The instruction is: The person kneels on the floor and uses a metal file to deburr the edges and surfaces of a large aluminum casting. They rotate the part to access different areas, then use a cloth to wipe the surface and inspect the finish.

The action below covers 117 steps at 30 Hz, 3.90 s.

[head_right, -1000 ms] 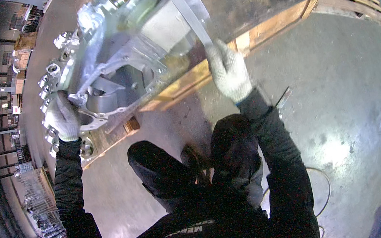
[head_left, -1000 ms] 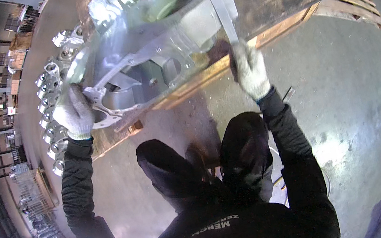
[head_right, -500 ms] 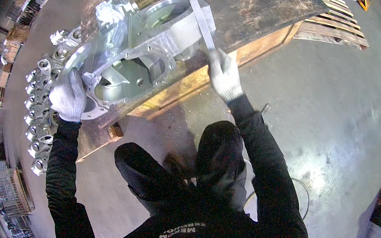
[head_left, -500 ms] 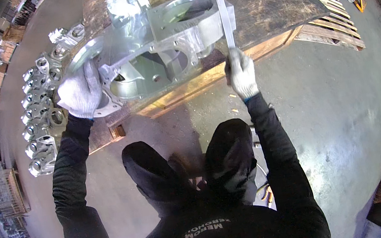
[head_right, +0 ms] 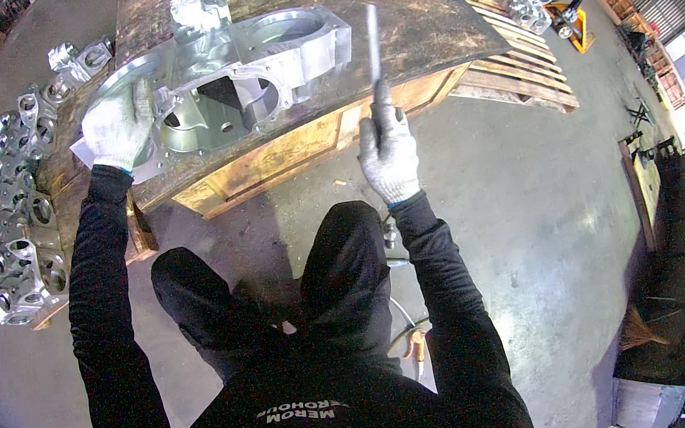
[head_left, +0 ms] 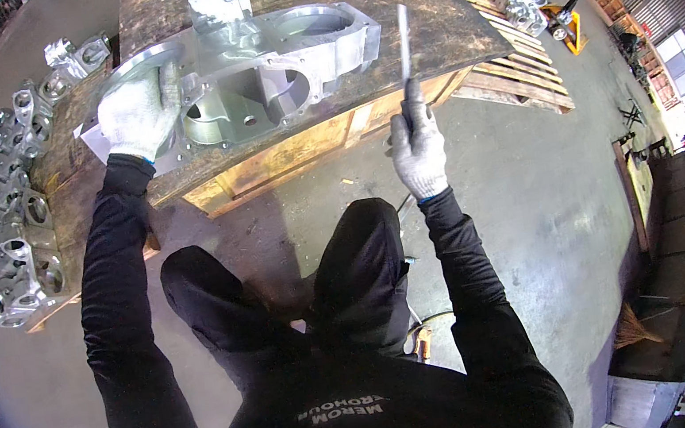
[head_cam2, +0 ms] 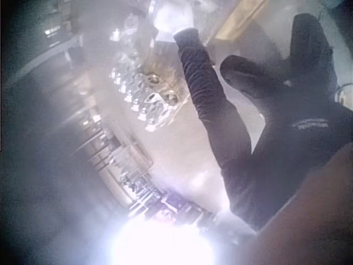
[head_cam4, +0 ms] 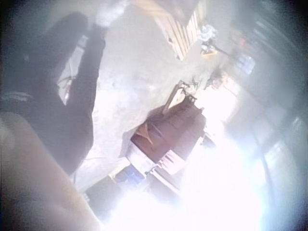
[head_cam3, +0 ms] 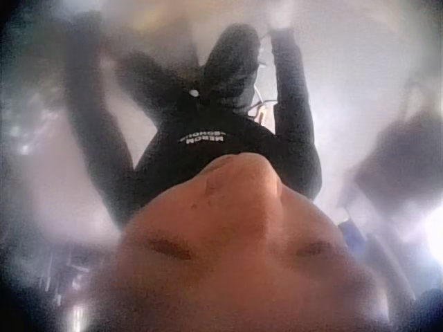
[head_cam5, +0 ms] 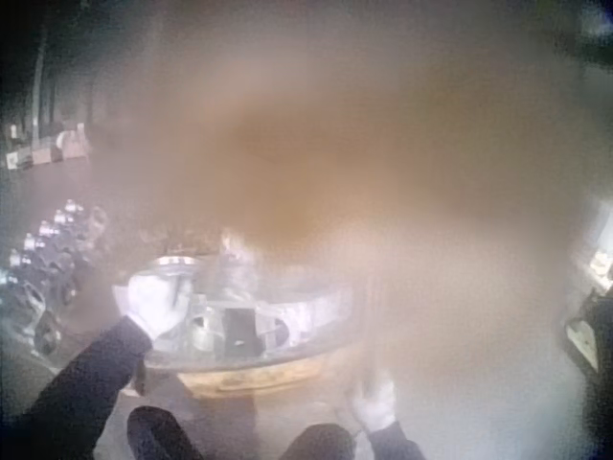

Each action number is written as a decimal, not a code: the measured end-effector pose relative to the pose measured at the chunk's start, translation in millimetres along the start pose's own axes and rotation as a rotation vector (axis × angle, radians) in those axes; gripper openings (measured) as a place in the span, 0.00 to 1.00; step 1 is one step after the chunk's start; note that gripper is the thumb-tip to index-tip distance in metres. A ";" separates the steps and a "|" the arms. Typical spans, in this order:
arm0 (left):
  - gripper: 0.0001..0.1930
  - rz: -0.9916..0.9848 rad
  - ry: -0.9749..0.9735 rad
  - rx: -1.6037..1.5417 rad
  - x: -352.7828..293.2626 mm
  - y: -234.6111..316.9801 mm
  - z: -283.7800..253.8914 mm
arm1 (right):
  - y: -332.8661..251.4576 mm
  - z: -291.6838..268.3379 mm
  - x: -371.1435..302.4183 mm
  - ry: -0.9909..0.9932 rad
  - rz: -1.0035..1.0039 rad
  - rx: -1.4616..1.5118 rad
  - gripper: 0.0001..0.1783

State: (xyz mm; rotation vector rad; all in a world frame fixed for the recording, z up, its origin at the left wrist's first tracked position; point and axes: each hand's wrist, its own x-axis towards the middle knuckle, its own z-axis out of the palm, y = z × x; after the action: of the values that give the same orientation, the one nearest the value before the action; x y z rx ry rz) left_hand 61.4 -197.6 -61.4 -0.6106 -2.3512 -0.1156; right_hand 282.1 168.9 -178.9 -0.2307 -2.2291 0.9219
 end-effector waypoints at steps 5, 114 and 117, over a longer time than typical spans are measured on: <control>0.16 0.007 0.070 -0.093 2.6 -3.0 7.9 | -45.2 18.5 52.1 0.012 -0.042 -0.390 0.32; 0.22 -0.066 0.201 -0.936 -149.9 12.9 -200.8 | -158.8 1.4 -30.3 -0.571 -0.154 -0.438 0.24; 0.23 -0.066 0.218 -0.962 -191.2 36.1 -190.6 | -147.2 8.1 -40.9 -0.461 -0.261 -0.381 0.24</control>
State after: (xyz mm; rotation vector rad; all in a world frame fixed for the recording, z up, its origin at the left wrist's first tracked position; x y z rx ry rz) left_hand 317.8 -287.9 -45.0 -0.8913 -1.9968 -1.3162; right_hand 321.1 40.4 -105.6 0.1159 -2.7703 0.4306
